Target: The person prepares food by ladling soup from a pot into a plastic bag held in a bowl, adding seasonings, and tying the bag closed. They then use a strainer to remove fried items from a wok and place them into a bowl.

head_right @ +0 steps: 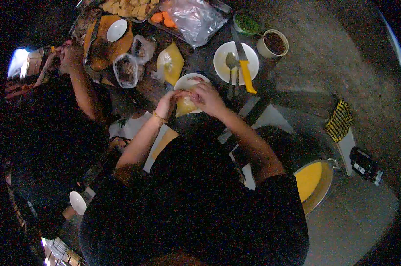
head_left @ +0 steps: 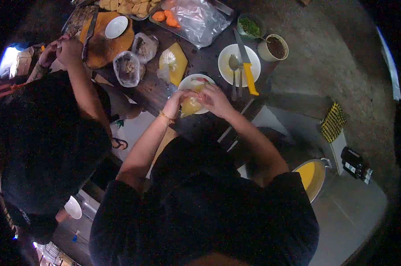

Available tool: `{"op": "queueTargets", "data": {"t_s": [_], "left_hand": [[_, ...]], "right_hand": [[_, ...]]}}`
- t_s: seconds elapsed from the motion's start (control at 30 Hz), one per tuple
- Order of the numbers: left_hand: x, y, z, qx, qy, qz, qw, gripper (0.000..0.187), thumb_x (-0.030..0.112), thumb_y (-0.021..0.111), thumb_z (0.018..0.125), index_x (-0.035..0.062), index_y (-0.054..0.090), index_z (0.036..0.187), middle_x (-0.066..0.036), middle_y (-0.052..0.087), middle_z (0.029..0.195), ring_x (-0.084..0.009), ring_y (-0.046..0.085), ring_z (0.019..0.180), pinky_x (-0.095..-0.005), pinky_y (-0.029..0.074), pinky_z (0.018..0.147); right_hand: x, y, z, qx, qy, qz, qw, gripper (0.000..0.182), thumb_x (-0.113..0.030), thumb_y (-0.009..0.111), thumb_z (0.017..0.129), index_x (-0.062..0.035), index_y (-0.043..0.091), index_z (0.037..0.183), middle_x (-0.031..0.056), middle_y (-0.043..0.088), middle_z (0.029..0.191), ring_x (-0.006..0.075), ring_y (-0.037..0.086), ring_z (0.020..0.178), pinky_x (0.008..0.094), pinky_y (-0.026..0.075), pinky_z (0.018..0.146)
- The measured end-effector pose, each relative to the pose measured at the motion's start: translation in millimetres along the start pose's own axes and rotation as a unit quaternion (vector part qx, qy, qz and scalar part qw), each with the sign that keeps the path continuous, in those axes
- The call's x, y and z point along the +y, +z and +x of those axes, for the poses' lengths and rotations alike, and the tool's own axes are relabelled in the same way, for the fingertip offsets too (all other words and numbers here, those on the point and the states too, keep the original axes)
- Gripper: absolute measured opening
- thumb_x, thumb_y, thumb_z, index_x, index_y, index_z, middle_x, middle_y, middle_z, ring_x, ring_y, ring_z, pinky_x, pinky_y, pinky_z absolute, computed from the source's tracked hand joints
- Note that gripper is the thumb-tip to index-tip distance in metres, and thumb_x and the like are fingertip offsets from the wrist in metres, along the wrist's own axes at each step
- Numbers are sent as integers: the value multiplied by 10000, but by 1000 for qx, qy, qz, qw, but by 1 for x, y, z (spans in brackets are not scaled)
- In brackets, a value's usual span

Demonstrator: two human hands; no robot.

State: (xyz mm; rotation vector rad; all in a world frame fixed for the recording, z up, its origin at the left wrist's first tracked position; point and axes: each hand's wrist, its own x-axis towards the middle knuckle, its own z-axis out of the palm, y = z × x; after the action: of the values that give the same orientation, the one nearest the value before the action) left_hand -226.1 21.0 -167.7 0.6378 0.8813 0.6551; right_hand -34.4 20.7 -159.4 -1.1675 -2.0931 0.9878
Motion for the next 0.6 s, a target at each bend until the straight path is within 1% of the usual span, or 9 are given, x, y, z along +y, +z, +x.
{"op": "queueTargets", "data": {"t_s": [0.13,0.2,0.23,0.3,0.33,0.43,0.5,0.53,0.6], "left_hand": [[2,2,0,-29,67,-7,997,265,179,410,812,0,572,922,-117,570,1033,-210,523,919,-331,378,834],[20,6,1,-90,15,363,927,137,114,536,752,32,546,861,-81,588,963,-228,539,850,-342,410,750],[25,9,4,-91,14,363,927,137,114,536,752,32,546,861,-81,588,963,-228,539,850,-342,410,750],[34,13,14,-117,216,583,774,198,84,630,692,59,519,854,-36,584,874,-191,548,784,-314,427,684],[35,11,19,-115,219,584,773,198,84,630,692,59,519,854,-36,584,874,-191,548,784,-314,427,684],[37,9,24,-166,257,532,790,263,118,661,697,71,501,901,-17,563,817,-127,540,782,-283,423,665],[40,11,18,-154,95,435,882,289,105,661,708,62,478,927,-19,560,823,-89,536,802,-267,426,680],[34,11,17,-155,96,435,882,289,105,661,708,62,478,927,-19,560,823,-89,536,802,-267,426,680],[16,8,17,-116,40,112,986,291,106,651,727,51,468,946,-21,558,820,-85,530,793,-257,425,691]], "right_hand": [[0,7,-8,65,40,-5,997,173,-177,615,693,-75,476,701,108,497,856,319,469,908,421,358,774],[0,5,-7,68,52,4,996,161,-173,608,693,-79,477,698,95,497,851,310,469,907,416,351,768],[-1,5,-7,66,27,-23,997,170,-168,624,684,-86,474,684,68,492,813,281,478,868,391,342,739],[-1,7,-8,64,0,-50,997,182,-162,639,675,-92,471,670,42,488,775,252,486,829,366,333,710],[-1,7,-8,62,14,-60,996,186,-168,646,671,-94,476,675,41,487,776,250,484,835,365,331,716],[-2,-1,-9,42,25,-53,997,173,-189,633,679,-100,485,692,50,490,803,258,477,861,378,330,745],[-4,-2,-12,26,23,-35,999,159,-205,612,691,-103,490,704,61,493,829,266,473,881,392,330,769],[-3,-1,-13,39,24,-9,999,161,-211,613,695,-104,493,702,61,493,832,268,470,879,394,328,760],[-2,-1,-12,53,25,16,998,163,-218,614,699,-104,496,700,61,492,835,270,468,877,397,327,752]]}}
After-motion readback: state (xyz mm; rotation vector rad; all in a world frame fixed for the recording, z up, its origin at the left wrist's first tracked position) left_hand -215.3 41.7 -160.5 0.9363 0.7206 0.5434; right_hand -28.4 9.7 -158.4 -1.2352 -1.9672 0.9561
